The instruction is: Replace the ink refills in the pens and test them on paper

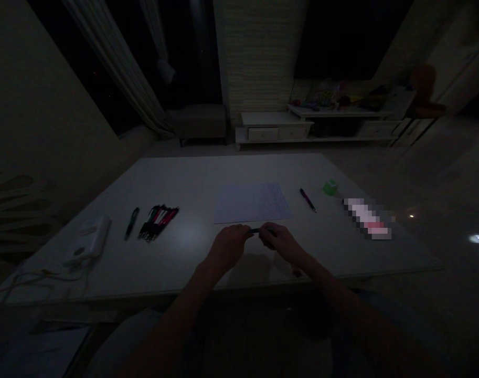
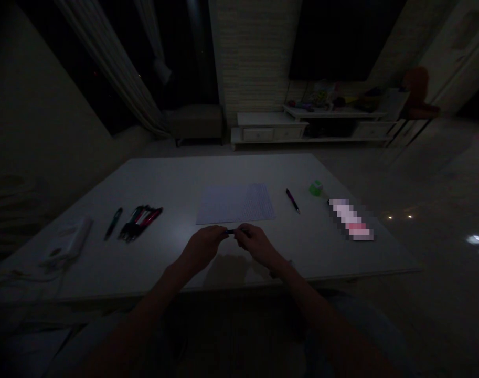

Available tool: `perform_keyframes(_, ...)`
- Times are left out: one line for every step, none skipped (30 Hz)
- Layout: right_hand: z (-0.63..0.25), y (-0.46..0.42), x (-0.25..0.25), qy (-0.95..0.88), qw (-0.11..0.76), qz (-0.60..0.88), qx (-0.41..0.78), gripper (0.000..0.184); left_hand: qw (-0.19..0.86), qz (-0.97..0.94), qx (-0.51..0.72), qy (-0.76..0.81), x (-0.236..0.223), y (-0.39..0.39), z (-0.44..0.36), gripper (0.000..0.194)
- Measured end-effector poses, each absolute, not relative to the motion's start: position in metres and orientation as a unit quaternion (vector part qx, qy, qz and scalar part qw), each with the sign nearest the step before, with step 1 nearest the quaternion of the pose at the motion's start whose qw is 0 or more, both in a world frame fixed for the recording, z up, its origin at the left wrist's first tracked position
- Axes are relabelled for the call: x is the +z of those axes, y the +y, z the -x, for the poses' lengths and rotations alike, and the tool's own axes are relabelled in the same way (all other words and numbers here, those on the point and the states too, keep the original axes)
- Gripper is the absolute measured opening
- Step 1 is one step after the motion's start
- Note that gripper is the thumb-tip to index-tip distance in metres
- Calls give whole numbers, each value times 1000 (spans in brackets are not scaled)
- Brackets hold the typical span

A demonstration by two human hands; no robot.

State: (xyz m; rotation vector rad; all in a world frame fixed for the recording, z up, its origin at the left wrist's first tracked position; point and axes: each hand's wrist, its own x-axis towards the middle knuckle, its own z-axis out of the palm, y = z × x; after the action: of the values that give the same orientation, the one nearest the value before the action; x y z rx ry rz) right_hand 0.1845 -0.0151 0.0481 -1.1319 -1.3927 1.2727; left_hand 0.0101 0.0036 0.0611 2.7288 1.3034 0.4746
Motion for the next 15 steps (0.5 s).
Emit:
perform_keyframes(-187,-15,50,-586,440,462,500,31,46,-888,156,429,61,5,-8,17)
perform_keyframes(-190,-14,51,-594,426,472,493,32,45,-888,157,431,61,5,-6,16)
perform_keyframes(-191,-14,51,-593,411,486,493,35,39,-888,160,430,61,5,-5,15)
perform_keyframes(-193,-13,51,-585,397,501,498,40,31,-889,161,427,60,5,-4,14)
perform_keyframes(-193,-13,50,-575,388,513,506,45,21,-891,162,424,60,5,-3,14)
perform_keyframes(-193,-12,48,-569,384,518,510,47,10,-893,159,421,59,4,-2,13)
perform_keyframes(-193,-12,46,-570,387,516,510,45,1,-894,155,421,58,3,-2,13)
perform_keyframes(-193,-11,45,-574,395,511,504,40,-7,-894,149,422,57,2,-1,13)
perform_keyframes(-192,-11,43,-578,402,506,499,35,-12,-894,144,424,57,1,-1,13)
perform_keyframes(-192,-11,43,-580,402,503,499,33,-14,-894,139,426,56,0,-1,13)
perform_keyframes(-191,-11,42,-580,396,503,504,34,-14,-894,136,427,56,0,-1,13)
perform_keyframes(-190,-11,42,-579,384,505,512,37,-13,-895,132,427,56,-1,0,13)
perform_keyframes(-189,-11,42,-577,375,506,520,39,-13,-895,128,426,56,-1,0,13)
perform_keyframes(-189,-11,43,-577,372,505,523,40,-14,-896,125,426,56,-1,0,13)
perform_keyframes(-188,-11,43,-579,379,503,518,37,-15,-896,121,428,56,-1,-1,13)
